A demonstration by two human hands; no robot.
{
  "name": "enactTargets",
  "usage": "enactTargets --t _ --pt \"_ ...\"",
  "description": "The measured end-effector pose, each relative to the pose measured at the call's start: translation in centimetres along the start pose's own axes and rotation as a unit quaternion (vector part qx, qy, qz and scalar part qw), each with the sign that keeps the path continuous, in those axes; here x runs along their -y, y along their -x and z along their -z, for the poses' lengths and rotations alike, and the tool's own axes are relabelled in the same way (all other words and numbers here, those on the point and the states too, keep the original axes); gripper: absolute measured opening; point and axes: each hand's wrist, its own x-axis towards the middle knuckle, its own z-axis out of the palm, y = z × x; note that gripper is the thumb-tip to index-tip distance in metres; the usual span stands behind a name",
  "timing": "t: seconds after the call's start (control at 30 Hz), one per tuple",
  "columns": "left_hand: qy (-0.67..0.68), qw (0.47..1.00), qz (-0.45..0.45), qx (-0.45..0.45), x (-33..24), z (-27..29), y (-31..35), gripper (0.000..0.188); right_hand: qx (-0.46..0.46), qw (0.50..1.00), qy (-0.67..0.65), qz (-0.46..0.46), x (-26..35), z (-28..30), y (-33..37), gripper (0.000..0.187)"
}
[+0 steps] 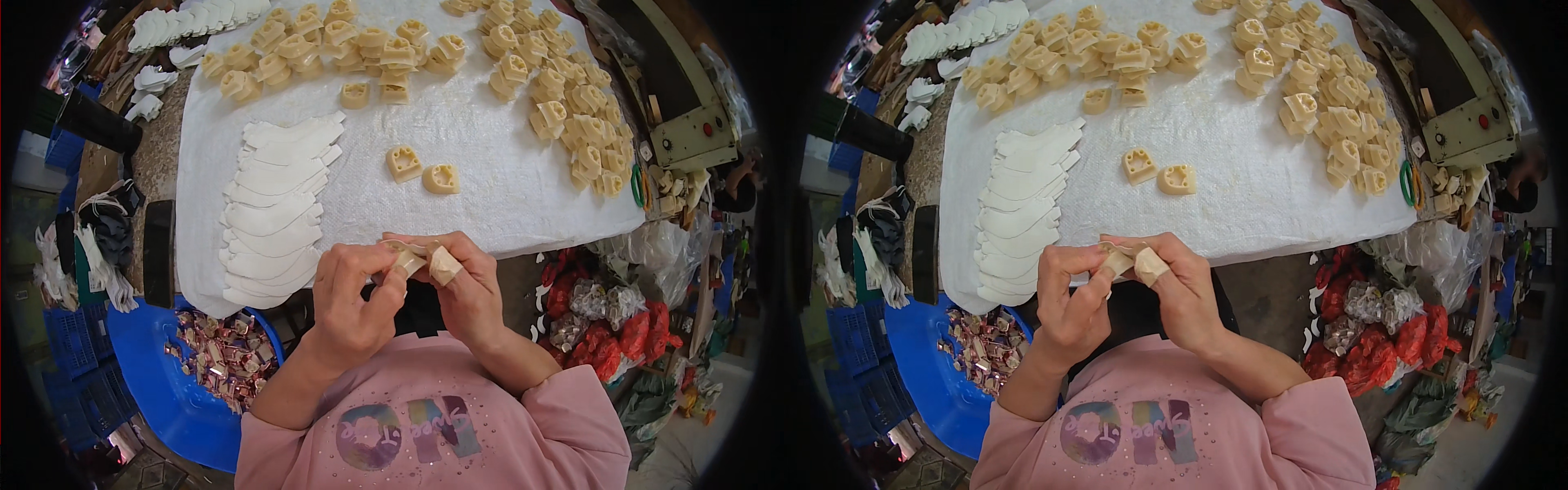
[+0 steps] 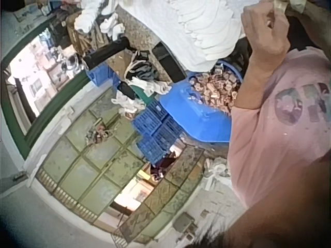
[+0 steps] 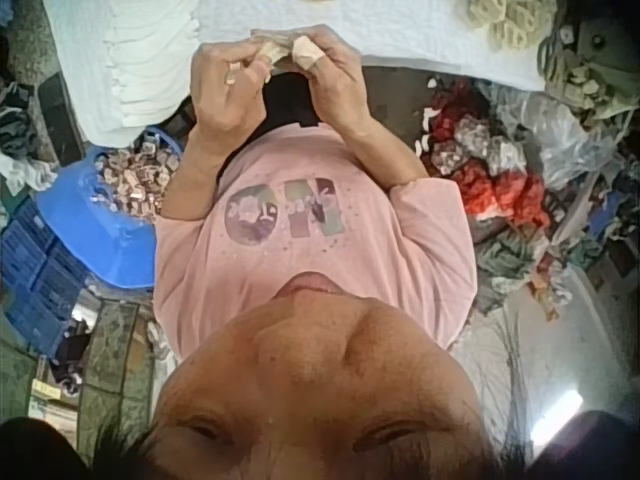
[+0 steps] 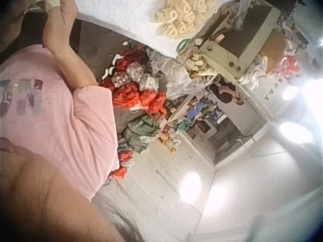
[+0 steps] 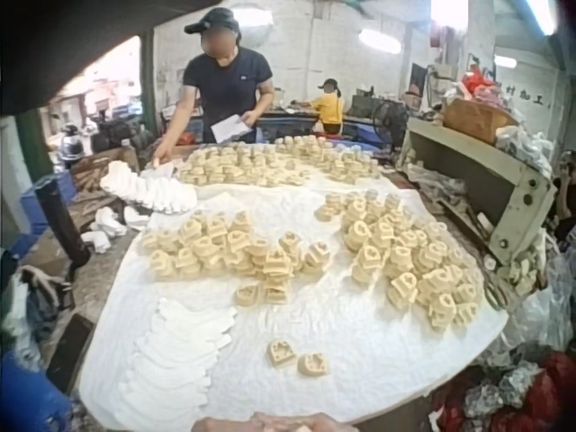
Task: Manually assembling molded shoe components by peeling adhesive backing and sticking parts together.
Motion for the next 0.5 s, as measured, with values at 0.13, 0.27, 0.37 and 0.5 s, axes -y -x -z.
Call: enactTargets --t 0.13,0.27,0.37,0.5 --pt "-0.04 0.999 0.025 0.011 -0.1 -0.3 -0.2 0.014 0.01 0.994 0.106 -0.009 0.4 -0.4 -0.6 0.03" --pt "0.026 0.995 0.099 0.018 0.2 0.2 0.0 0.017 0.063 0.971 0.228 0.044 0.4 1.2 -1.2 0.034" --pt "0.165 0.972 0.166 0.0 0.5 0.5 0.1 0.019 0.124 0.955 0.266 0.046 1.2 2.9 -3.1 0.036" --pt "0.283 0.945 0.163 0.004 0.4 0.4 0.2 0.021 0.217 0.965 0.041 -0.143 1.7 4.0 -4.0 0.036"
